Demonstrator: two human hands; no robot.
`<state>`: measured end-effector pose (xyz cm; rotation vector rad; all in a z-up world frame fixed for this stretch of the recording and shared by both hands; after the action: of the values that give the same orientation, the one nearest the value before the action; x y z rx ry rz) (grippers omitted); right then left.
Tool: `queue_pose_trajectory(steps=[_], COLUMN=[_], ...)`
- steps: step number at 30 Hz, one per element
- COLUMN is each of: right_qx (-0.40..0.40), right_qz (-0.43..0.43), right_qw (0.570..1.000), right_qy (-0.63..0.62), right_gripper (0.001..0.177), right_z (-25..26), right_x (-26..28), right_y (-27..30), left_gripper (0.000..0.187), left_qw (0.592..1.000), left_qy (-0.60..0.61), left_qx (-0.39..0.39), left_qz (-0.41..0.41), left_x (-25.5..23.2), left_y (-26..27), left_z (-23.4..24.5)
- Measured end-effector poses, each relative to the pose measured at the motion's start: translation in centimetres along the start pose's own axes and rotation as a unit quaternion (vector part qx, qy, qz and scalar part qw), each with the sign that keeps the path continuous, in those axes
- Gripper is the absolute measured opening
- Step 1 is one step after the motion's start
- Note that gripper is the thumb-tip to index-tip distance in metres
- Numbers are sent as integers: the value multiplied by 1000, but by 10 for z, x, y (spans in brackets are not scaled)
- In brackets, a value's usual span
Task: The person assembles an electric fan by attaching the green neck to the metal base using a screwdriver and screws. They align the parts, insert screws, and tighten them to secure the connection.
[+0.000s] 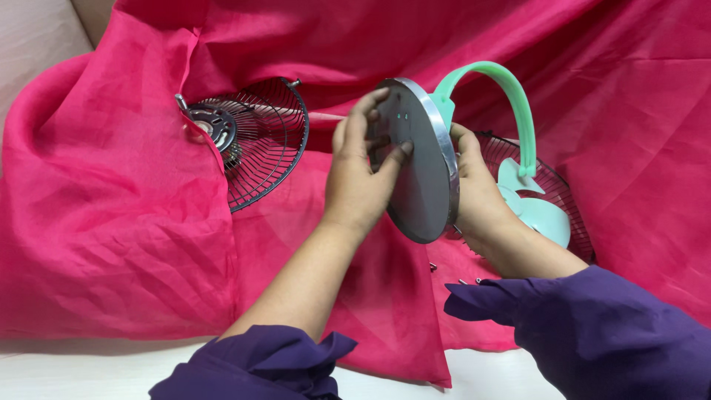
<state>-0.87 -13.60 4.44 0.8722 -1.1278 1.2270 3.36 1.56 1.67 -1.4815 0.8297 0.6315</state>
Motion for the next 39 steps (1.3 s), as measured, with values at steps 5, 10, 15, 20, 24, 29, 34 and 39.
queue_pose_trajectory(steps=[5,10,15,20,24,29,34,39], right_qx=[50,129,125,181,185,197,181,209], right_qz=[72,163,89,266,213,194,208,78], right_qw=[996,978,986,946,959,960,961,974], right_qy=[4,13,64,31,-8,-47,-25,-43], right_gripper=[72,83,83,76,68,72,54,45], right_z=[-5,-27,-34,-36,-25,-20,-26,-27], right_x=[14,28,20,-3,-5,14,11,-24], right_y=[5,9,4,11,9,6,-2,-3], left_gripper=[123,118,92,81,73,62,60,63], left_qw=[964,983,979,990,993,993,988,984], left_qy=[-251,97,124,-16,-26,2,40,-8], left_qx=[-81,50,41,7,-19,-85,-144,-175], left_qz=[-43,145,160,143,113,87,31,32], left_x=[-2,6,-8,-9,-11,-13,-17,-16], left_y=[-20,-30,-14,-3,0,3,8,19], left_z=[39,58,75,79,76,76,81,81])
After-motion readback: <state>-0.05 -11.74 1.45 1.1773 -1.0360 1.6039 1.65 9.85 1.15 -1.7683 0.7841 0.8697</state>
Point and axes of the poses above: each hand's wrist, its own y-axis away from the middle knuckle, its own z-axis out of the back of the hand, x = y × z, the point moved 3 cm from there along -y, towards the middle knuckle, and after that the axes turned 3 degrees about -y, right-handed, at the moved point
